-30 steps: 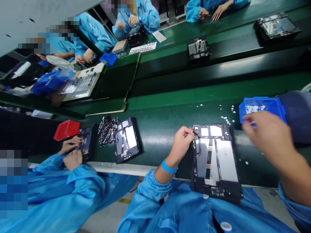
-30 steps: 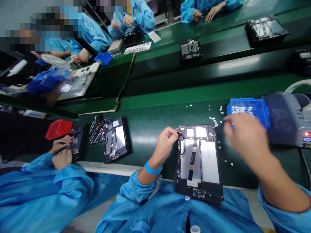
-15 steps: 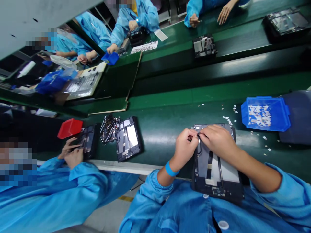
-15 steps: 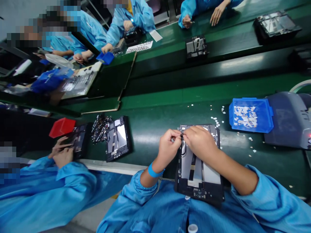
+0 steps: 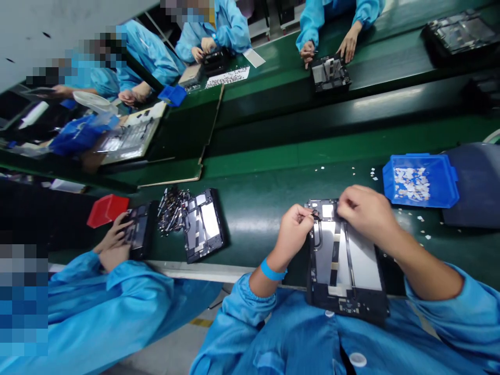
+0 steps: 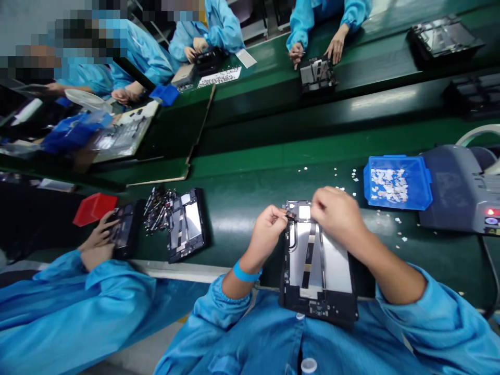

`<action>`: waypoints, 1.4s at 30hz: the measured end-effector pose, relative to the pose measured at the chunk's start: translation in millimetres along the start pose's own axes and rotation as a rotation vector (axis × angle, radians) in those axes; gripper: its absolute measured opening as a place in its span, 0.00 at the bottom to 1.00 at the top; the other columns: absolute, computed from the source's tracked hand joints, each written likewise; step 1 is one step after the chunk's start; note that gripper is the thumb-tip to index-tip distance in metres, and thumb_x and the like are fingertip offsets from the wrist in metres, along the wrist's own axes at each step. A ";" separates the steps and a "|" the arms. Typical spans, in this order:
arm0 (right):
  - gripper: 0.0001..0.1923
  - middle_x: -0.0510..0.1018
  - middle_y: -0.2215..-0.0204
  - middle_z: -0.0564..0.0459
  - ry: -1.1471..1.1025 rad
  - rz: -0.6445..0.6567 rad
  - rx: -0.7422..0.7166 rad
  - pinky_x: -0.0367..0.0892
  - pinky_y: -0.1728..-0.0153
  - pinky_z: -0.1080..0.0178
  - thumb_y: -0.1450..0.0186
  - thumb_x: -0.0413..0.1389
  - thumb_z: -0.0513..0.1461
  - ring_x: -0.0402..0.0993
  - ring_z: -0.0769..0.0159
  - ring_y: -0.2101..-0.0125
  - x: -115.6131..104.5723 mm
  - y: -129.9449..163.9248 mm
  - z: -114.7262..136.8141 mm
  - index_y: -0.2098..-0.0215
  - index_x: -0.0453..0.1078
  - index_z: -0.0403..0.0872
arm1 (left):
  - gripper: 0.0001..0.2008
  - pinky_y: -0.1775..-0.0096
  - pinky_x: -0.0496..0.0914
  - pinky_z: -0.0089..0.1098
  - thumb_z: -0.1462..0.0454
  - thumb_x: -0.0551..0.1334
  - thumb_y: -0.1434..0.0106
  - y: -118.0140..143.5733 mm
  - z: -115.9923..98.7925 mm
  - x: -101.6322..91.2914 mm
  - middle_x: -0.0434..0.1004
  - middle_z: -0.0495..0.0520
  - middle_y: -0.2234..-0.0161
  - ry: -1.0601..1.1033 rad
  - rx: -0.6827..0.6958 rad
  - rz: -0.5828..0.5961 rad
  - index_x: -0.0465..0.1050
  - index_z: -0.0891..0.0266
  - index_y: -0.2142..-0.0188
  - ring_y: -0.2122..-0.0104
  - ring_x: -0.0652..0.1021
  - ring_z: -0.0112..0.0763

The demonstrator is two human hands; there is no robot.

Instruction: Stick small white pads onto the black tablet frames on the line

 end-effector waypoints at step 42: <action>0.15 0.82 0.73 0.49 0.238 0.450 0.137 0.58 0.70 0.60 0.31 0.54 0.43 0.74 0.60 0.71 22.3 -46.9 16.9 0.71 0.79 0.49 | 0.19 0.62 0.63 0.40 0.64 0.53 0.22 -8.7 -16.0 -26.7 0.79 0.58 0.52 -1.505 0.858 0.227 0.69 0.58 0.35 0.60 0.75 0.39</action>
Point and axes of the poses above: each hand's wrist, its own y-axis away from the middle knuckle, its own x-axis out of the palm, z = x × y, the point moved 2 cm from there along -y, towards the middle knuckle
